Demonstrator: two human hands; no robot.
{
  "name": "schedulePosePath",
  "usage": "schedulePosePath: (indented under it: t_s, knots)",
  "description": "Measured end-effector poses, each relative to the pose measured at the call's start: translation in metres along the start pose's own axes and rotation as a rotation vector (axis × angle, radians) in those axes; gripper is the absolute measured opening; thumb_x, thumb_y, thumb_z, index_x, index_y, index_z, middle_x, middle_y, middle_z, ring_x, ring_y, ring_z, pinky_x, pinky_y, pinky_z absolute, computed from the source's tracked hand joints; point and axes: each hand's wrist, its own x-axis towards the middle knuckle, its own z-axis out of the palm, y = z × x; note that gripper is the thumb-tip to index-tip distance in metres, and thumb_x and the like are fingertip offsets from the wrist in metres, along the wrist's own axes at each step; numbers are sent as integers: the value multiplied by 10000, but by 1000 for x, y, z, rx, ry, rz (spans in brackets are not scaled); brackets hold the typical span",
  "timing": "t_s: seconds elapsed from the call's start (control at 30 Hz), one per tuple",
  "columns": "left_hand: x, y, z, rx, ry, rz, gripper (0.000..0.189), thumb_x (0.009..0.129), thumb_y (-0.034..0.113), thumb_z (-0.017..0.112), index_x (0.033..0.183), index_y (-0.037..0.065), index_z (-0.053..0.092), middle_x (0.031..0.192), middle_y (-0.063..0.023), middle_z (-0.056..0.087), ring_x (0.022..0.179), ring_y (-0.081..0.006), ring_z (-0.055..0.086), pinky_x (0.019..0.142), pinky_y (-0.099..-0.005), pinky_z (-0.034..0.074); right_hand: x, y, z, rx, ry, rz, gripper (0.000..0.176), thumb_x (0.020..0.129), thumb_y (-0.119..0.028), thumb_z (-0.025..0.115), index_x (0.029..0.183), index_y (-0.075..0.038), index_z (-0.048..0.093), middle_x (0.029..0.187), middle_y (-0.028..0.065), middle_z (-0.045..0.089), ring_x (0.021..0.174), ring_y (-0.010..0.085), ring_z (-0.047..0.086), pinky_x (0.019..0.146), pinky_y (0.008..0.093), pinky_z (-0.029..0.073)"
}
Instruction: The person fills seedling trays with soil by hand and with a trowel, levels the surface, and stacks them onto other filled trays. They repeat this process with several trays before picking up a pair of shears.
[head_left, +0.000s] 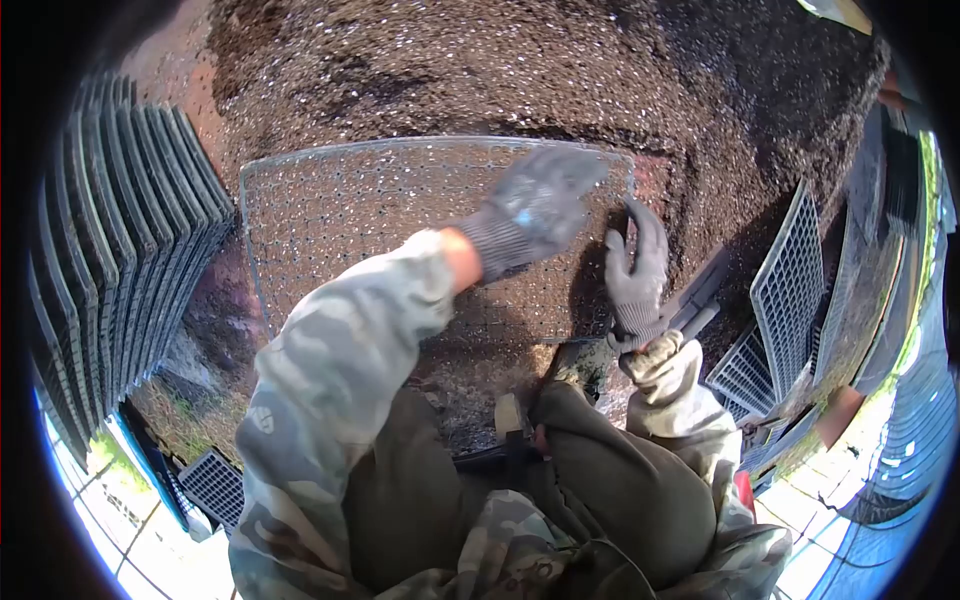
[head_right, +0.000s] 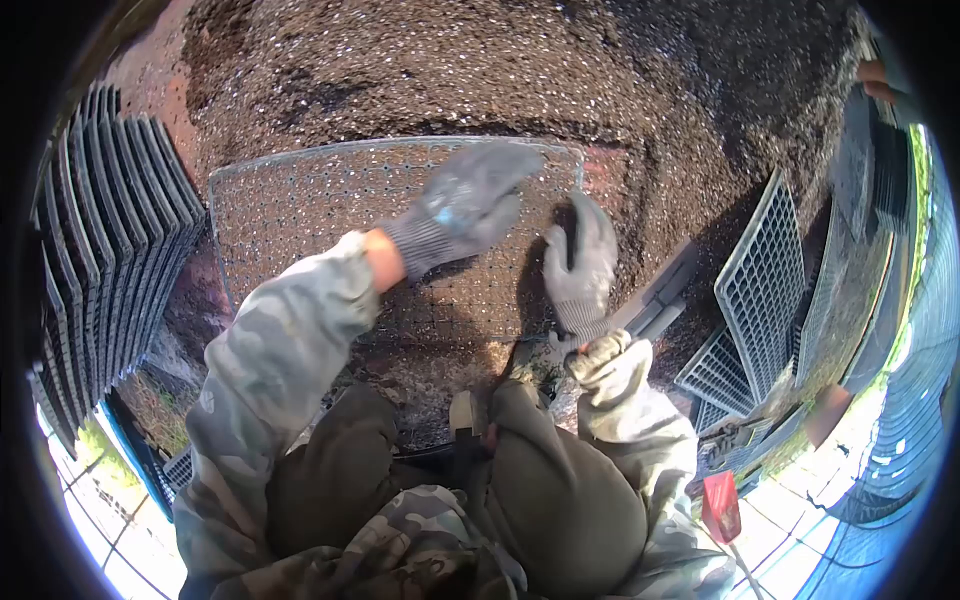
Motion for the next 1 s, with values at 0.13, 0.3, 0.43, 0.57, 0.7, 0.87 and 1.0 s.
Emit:
schedulePosePath:
  t_s: [0.13,0.3,0.43,0.57,0.7,0.87,1.0]
  knots:
    - [-62,23,-52,59,54,-251,355,782,95,506,1109,-17,589,1110,-217,609,1056,-363,573,976,-462,427,57,-49,14,-142,-163,-345,484,925,-305,498,1322,-33,446,1292,168,518,1213,336,480,1068,455,337]
    - [-137,50,-82,260,110,-401,362,782,86,505,1121,-4,593,1070,-216,616,1039,-364,578,954,-440,442,81,-34,24,-403,-260,-359,436,953,-375,454,1253,-68,530,1255,139,536,1199,324,476,1016,463,354]
    - [-204,54,-106,78,230,-716,363,810,141,546,1144,4,585,1081,-200,615,1040,-349,577,954,-424,434,68,27,-6,-315,-223,77,422,952,-420,434,1138,-72,582,1090,173,637,942,377,625,898,460,467]
    - [-251,64,-127,381,285,-732,467,854,307,601,1222,24,546,1183,-195,564,1120,-358,522,986,-454,394,6,33,-24,-400,23,-176,630,917,-500,484,1258,29,502,1222,243,555,1117,389,545,952,468,434]
    - [-229,96,-94,531,48,-425,632,836,473,629,1287,48,507,1299,-201,480,1206,-390,451,1026,-497,351,-80,-44,3,-121,-225,-511,792,799,-544,644,1353,-24,420,1342,237,431,1260,364,413,1064,506,301]
    - [-214,97,-25,458,-24,-315,750,742,499,672,1308,44,480,1338,-202,440,1262,-415,391,1051,-564,299,-116,-79,47,-140,-425,-645,852,779,-515,618,1415,-28,328,1452,215,304,1372,401,254,1125,541,161]
    - [-213,89,-25,358,22,-311,746,730,442,668,1329,49,461,1358,-200,425,1282,-423,371,1058,-586,278,-108,-82,54,-150,-408,-678,838,775,-518,616,1394,-18,351,1455,209,306,1375,394,250,1126,538,169]
